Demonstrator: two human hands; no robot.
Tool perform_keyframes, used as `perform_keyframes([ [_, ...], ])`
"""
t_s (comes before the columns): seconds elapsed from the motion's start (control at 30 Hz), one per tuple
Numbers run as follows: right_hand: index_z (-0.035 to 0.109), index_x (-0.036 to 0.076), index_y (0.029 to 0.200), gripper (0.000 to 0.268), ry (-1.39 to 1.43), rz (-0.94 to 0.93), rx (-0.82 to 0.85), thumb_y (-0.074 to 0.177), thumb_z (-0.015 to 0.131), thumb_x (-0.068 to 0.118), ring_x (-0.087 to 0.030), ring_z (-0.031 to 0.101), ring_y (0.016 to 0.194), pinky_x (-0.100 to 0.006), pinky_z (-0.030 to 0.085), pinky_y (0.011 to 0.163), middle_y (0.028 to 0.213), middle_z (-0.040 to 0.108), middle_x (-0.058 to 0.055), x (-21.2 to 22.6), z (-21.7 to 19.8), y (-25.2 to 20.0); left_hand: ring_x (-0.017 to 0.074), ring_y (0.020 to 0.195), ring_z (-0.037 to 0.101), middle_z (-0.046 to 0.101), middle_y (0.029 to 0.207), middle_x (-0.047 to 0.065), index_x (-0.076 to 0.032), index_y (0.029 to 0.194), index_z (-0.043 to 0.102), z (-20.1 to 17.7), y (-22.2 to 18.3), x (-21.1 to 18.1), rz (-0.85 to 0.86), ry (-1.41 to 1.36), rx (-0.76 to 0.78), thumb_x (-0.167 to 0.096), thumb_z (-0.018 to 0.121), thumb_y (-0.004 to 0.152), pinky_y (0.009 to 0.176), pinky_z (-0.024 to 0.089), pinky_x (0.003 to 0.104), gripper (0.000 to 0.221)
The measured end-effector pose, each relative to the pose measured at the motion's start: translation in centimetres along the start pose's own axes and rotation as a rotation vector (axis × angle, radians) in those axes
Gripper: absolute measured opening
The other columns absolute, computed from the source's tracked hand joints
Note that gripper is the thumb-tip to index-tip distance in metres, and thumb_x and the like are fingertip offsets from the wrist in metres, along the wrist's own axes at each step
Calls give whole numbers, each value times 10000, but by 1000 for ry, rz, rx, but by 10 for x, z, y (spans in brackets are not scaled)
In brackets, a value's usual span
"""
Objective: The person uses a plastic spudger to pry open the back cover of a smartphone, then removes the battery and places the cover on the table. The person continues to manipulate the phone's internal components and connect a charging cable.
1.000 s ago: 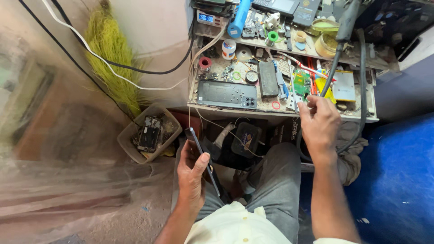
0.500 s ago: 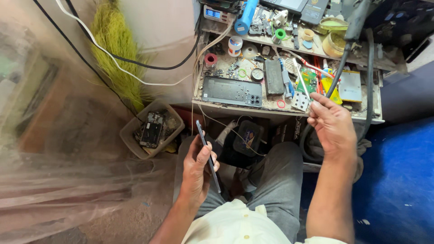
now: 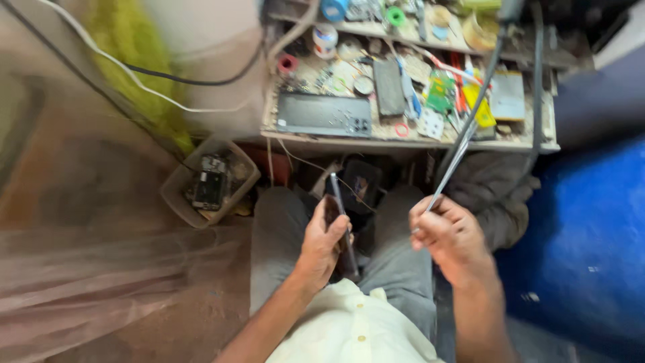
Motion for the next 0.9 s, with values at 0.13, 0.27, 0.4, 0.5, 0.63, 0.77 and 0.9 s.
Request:
perform_keyframes([
  [0.13,574,9,1069,189,-184,-86,-156,929,700,22,-126,652,765,-324,584,688,906,656,-75,-67,-20,-44,147,1160,560,586,1277,66,-36,1525,429,3,24,58,70,319,-25,-260,789,917,1024,447,296,742],
  [0.27,647,-41,1073,142,-299,-58,-336,1013,629,86,-175,724,889,-322,604,822,980,744,-141,-110,-43,-78,219,1269,576,615,1379,118,-48,1515,414,13,39,87,21,583,-135,-381,820,794,1073,450,340,892],
  [0.4,637,-53,1091,208,-249,-62,-399,1028,596,141,-205,745,989,-341,622,904,1073,756,-167,-138,-53,-98,249,1325,548,580,1431,153,-39,1534,383,19,40,98,53,752,-196,-443,837,748,1103,426,359,994],
  [0.5,614,-58,1103,226,-254,-72,-422,1028,591,154,-216,748,1002,-344,613,927,1096,753,-184,-144,-57,-101,291,1378,506,520,1490,196,-20,1552,353,20,38,105,161,884,-229,-427,861,751,1129,399,384,1032],
  [0.63,596,-57,1094,233,-268,-72,-434,1031,591,168,-211,746,1003,-343,621,920,1113,745,-183,-148,-58,-100,327,1407,486,501,1506,230,12,1544,347,15,40,113,217,974,-253,-412,875,748,1160,379,403,1045],
  [0.77,596,-57,1081,213,-284,-78,-436,1029,601,149,-206,741,1000,-338,629,914,1101,746,-181,-148,-55,-99,347,1409,480,491,1505,243,19,1551,343,12,41,118,251,1027,-266,-395,882,737,1170,369,416,1060],
  [0.9,641,-66,1050,192,-443,-87,-457,1023,611,121,-191,758,934,-307,634,863,1023,766,-165,-139,-45,-98,381,1396,456,466,1491,259,20,1555,294,12,40,119,231,1131,-281,-405,909,732,1148,366,436,1112],
])
Point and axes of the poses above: each hand's wrist, its own y-axis towards the middle knuckle, its own z-axis out of the palm, x = y × z, the point moved 1 cm from there along y, towards the middle knuckle
